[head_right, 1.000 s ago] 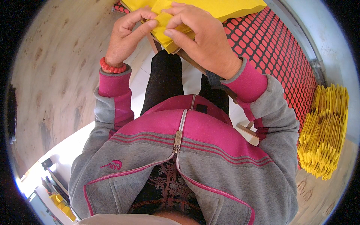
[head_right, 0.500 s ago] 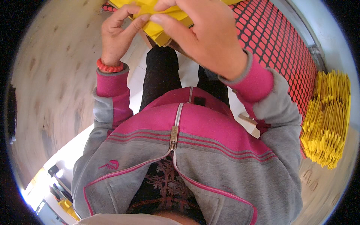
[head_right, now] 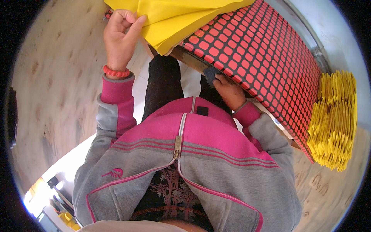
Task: The person folds yellow paper sheets by hand on a patterned table, pressing creases and stacking the folded pieces. The person repeatedly picks up a sheet, folds it in half, and places it on a growing pile.
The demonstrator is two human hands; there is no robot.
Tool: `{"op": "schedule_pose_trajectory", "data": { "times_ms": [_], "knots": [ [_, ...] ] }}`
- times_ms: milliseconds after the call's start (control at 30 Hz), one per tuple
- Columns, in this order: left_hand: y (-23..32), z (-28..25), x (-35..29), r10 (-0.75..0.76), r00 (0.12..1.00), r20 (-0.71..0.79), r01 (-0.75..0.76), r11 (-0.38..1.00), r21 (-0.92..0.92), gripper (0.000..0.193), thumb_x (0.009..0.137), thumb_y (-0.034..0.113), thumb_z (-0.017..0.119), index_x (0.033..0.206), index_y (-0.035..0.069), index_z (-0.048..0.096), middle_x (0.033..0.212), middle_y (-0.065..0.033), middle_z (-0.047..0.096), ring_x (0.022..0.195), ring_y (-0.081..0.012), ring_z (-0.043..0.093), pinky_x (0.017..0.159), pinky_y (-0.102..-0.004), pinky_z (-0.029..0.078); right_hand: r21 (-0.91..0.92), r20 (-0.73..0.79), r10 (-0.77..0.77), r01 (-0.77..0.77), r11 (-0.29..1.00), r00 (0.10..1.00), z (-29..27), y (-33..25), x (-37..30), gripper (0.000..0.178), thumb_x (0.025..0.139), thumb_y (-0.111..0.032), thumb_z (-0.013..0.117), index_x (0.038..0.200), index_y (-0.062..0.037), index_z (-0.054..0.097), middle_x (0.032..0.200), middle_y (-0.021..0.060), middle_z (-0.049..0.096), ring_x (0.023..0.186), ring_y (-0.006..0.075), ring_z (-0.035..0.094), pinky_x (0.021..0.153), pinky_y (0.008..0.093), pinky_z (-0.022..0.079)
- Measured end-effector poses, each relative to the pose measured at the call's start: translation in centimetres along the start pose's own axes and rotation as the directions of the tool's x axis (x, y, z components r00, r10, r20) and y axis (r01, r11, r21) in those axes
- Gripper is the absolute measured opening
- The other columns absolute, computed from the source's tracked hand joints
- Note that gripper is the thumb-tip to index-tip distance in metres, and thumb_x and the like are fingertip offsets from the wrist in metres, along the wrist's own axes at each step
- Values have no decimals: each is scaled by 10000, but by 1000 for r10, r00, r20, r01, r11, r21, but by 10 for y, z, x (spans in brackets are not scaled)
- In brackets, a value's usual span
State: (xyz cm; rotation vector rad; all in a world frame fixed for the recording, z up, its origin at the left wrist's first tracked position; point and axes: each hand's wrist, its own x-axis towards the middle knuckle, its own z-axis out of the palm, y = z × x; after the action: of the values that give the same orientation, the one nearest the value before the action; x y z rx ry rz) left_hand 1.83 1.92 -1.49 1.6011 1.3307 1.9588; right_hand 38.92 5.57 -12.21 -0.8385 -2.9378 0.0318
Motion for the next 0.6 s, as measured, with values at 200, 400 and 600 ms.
{"op": "schedule_pose_trajectory", "data": {
  "times_ms": [200, 400, 600],
  "knots": [
    [10, 0, 1, 40, 996, 77, -43, 998, 35, 68, 1007, 33, 613, 1045, 29, 670, 939, 11, 661, 912, -81, 626, 829, -223, 490, 22, -83, -43, 45, 999, 996, 23, 21, 1, 260, 836, -61, 725, 1083, -49, 644, 1184, 98, 649, 1075, 316, 654, 919, 406, 533],
    [22, -6, 5, 101, 955, 279, -127, 989, 77, 125, 1011, 50, 595, 1031, 27, 716, 927, 1, 685, 877, -101, 640, 810, -241, 503, 30, 81, 81, -83, 996, 993, -13, 0, 11, 294, 807, -95, 773, 1063, -59, 633, 1131, 101, 645, 1055, 320, 651, 901, 401, 531],
    [27, -10, 5, 27, 940, 341, -74, 989, 125, 151, 1005, 38, 578, 1057, 21, 719, 983, -7, 688, 938, -98, 626, 853, -249, 488, 229, -129, -261, 285, 931, 957, -110, -56, 32, 204, 803, -104, 756, 945, -67, 615, 947, 71, 635, 852, 279, 676, 728, 378, 549]
  ]
}}
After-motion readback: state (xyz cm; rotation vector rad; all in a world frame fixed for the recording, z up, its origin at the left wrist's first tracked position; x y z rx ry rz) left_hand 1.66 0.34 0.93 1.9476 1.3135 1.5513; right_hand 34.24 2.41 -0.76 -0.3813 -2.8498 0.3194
